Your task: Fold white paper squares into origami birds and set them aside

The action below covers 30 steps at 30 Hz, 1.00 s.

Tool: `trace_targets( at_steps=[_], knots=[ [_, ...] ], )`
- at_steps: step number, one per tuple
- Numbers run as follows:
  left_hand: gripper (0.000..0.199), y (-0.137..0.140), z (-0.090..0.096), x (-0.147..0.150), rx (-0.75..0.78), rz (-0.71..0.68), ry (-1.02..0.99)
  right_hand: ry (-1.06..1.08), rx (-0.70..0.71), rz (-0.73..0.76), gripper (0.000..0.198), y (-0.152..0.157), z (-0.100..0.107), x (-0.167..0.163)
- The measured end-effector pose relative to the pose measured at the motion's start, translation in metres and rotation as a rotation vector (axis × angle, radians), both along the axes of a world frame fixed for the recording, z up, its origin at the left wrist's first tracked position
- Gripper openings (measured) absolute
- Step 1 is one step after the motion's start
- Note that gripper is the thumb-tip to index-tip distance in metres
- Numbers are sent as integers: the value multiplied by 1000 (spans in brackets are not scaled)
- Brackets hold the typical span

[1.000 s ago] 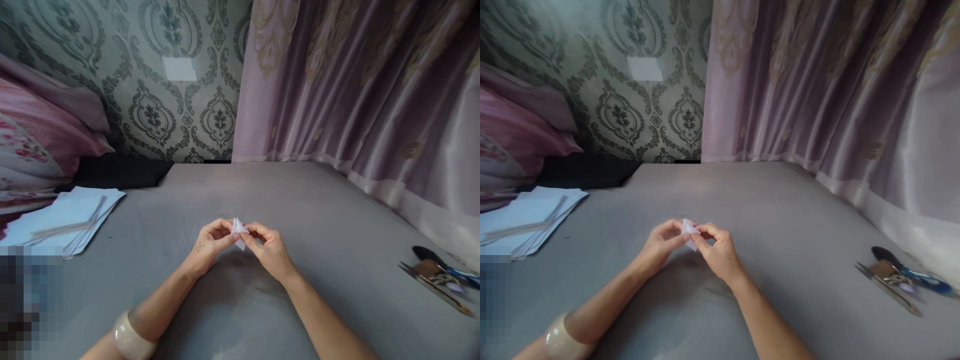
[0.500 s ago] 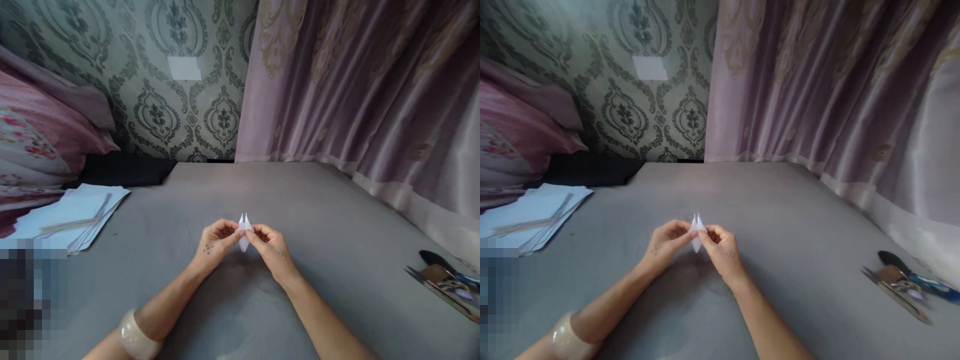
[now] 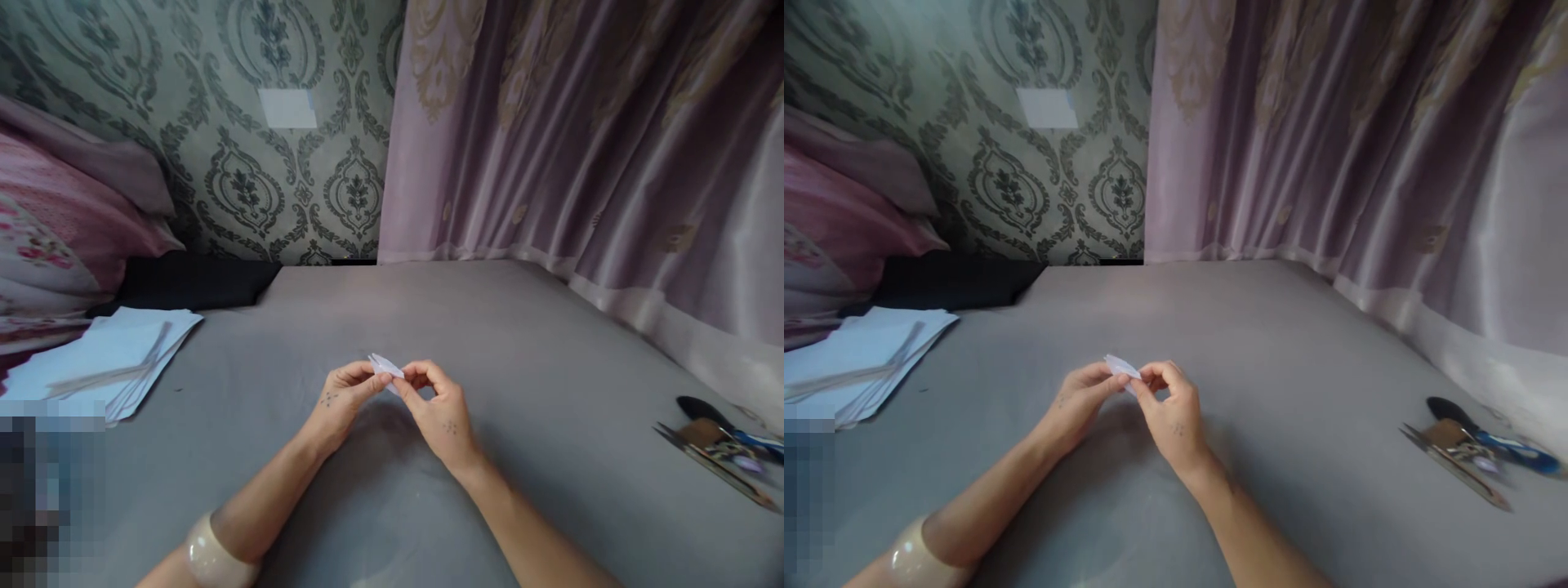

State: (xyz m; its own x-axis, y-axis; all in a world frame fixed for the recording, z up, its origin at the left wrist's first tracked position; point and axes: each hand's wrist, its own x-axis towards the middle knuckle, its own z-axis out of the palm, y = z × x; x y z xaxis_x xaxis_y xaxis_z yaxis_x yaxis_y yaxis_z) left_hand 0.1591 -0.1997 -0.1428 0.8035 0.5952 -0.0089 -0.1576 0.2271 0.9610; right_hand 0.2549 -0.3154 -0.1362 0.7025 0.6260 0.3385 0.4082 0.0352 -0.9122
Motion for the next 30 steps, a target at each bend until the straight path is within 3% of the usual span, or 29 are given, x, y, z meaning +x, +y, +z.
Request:
trace_targets(
  at_steps=[7, 21, 30],
  knots=[
    [13, 0, 1, 0, 80, 84, 19, -134, 100, 7, 11, -1, 2, -2],
    [16, -4, 2, 0, -6, -34, 2, -98, 56, -11, 13, -2, 5, -3],
    [13, -6, -1, 1, 48, 37, 67, -69, 20, -20, 17, -1, 4, -5]
  ],
)
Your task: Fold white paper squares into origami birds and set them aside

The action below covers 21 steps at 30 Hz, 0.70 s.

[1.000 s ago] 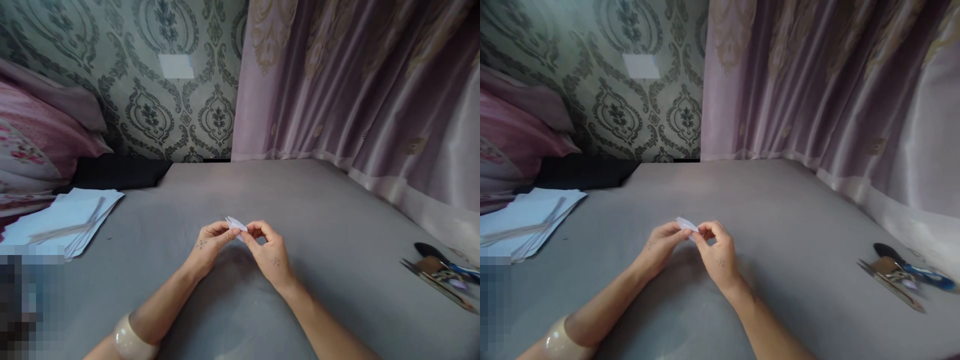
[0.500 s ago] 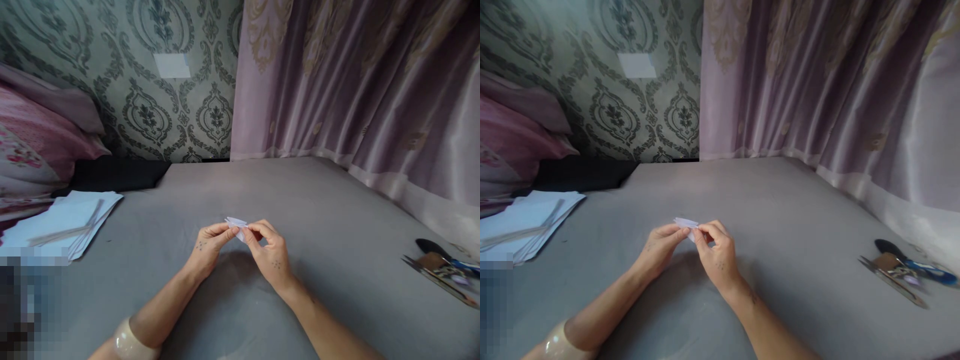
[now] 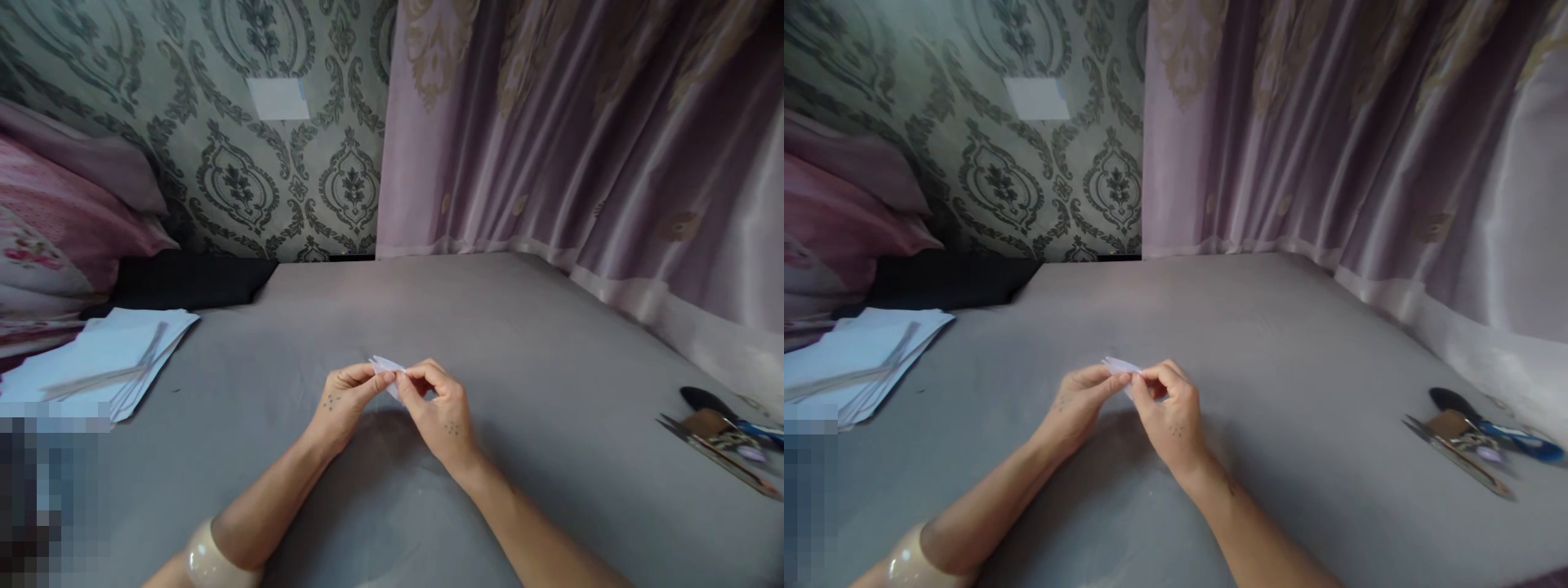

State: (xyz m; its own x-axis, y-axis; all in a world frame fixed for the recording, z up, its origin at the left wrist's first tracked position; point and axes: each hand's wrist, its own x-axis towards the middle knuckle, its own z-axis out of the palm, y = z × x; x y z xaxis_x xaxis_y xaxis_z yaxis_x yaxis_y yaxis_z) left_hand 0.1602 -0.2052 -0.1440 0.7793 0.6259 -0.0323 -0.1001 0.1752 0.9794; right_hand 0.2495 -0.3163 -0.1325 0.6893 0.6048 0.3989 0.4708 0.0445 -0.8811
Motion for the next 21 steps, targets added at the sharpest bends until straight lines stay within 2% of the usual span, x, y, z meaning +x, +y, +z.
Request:
trace_targets(
  at_steps=[6, 10, 13, 17, 21],
  knots=[
    [14, -2, 6, -2, 3, -10, 2, 138, -52, 12, 20, 1, 2, 0],
    [14, -2, 9, -3, -8, -15, 9, 291, -137, 39, 25, 2, 0, 3],
    [14, 0, 8, -3, -6, -20, 4, 401, -145, 45, 20, 3, -3, 8],
    [19, 4, 4, -2, -12, -47, -55, 506, -145, 160, 31, 1, -4, 13],
    [32, 8, 1, 0, -82, -85, -81, 490, -150, 257, 26, -2, 1, 17]
  ],
)
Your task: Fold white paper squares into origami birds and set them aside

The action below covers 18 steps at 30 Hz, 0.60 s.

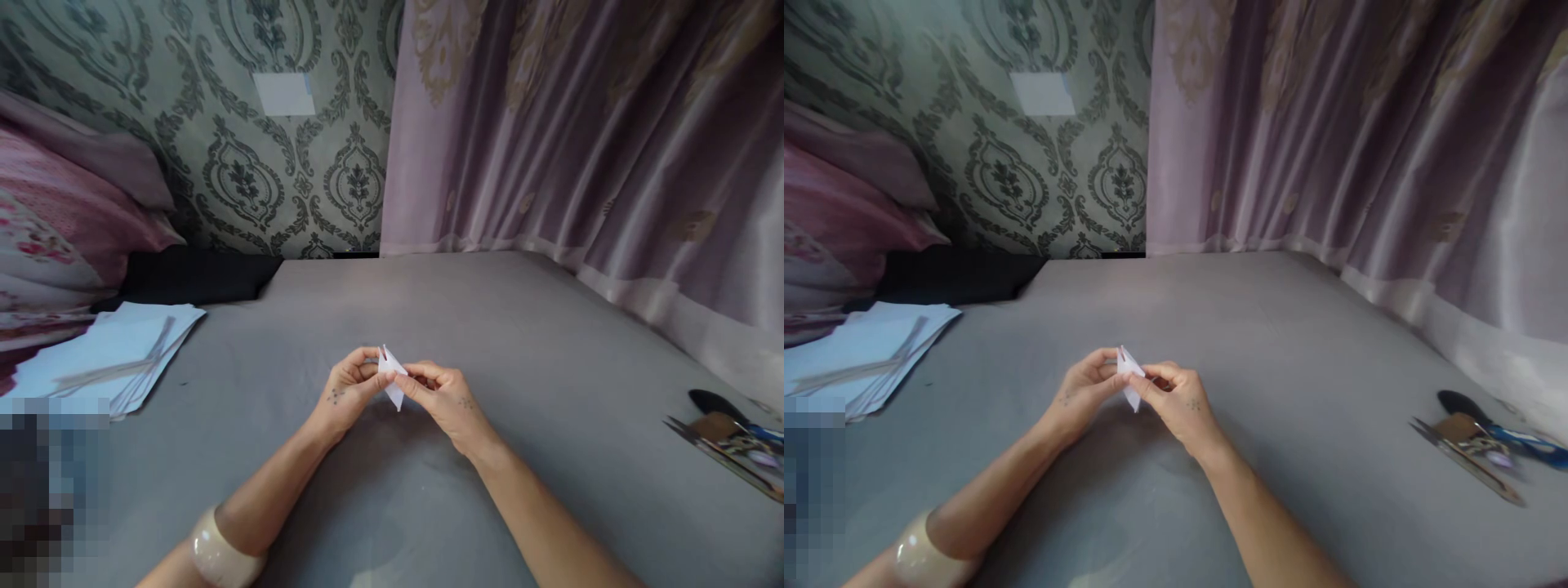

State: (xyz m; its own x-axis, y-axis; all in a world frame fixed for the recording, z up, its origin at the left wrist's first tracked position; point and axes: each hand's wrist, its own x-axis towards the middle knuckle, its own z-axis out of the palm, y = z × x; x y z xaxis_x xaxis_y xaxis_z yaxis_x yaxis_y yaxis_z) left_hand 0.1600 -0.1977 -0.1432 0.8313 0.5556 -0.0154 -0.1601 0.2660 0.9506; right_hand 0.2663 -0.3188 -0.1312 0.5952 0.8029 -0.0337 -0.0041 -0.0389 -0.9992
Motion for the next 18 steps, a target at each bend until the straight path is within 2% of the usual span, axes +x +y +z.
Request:
trace_targets(
  at_steps=[8, 11, 14, 18],
  knots=[
    [45, 6, 4, -3, -25, -126, 95, 127, -93, 140, 23, -5, 0, 14],
    [45, 6, 3, -3, -36, -106, 132, 107, -79, 65, 22, -2, -5, 10],
    [40, 3, 0, -1, -80, -61, 131, 9, -47, -78, 20, 2, -9, 2],
    [37, -3, -3, 1, -136, -88, 101, -139, -30, -219, 19, 6, -12, -9]
  ],
)
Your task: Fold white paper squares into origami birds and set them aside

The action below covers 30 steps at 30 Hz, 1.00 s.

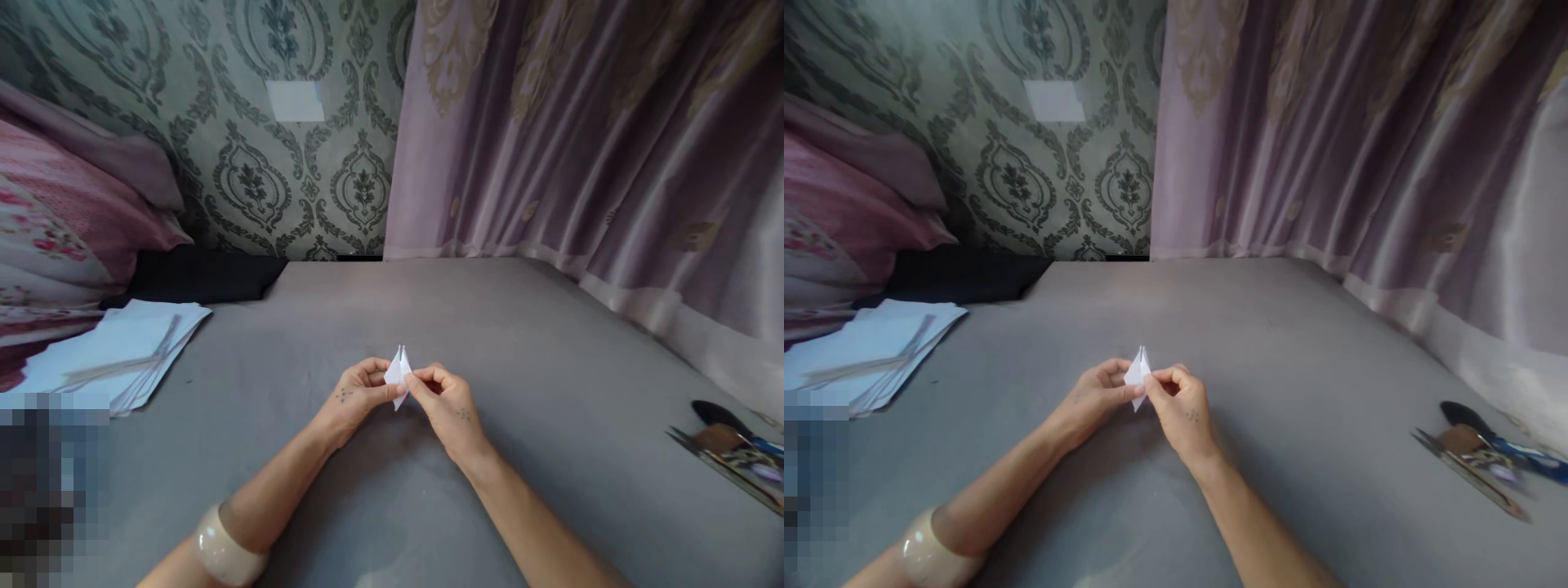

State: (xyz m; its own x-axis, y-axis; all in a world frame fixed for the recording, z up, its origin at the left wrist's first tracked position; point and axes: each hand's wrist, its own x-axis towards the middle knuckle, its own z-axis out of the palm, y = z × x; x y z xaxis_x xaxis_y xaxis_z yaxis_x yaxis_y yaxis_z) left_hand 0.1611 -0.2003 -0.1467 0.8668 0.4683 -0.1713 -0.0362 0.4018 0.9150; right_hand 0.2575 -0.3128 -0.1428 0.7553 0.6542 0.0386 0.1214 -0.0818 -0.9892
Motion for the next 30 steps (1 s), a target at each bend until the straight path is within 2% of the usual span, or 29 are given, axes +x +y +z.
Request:
trace_targets(
  at_steps=[5, 12, 18, 22, 30],
  knots=[
    [31, -1, -1, 0, 13, 8, 49, 22, -24, -19, 19, 0, -2, -2],
    [28, 0, 1, -3, 60, -89, 45, 260, 75, 243, 28, -4, 10, 5],
    [25, 1, 4, -6, 81, -146, 30, 340, 84, 319, 26, -7, 12, 11],
    [24, 0, 5, -6, 119, -125, 34, 323, 94, 266, 23, -5, 12, 8],
    [27, -9, 5, -2, 136, -38, 64, 45, 93, 15, 23, -4, 7, -5]
  ],
)
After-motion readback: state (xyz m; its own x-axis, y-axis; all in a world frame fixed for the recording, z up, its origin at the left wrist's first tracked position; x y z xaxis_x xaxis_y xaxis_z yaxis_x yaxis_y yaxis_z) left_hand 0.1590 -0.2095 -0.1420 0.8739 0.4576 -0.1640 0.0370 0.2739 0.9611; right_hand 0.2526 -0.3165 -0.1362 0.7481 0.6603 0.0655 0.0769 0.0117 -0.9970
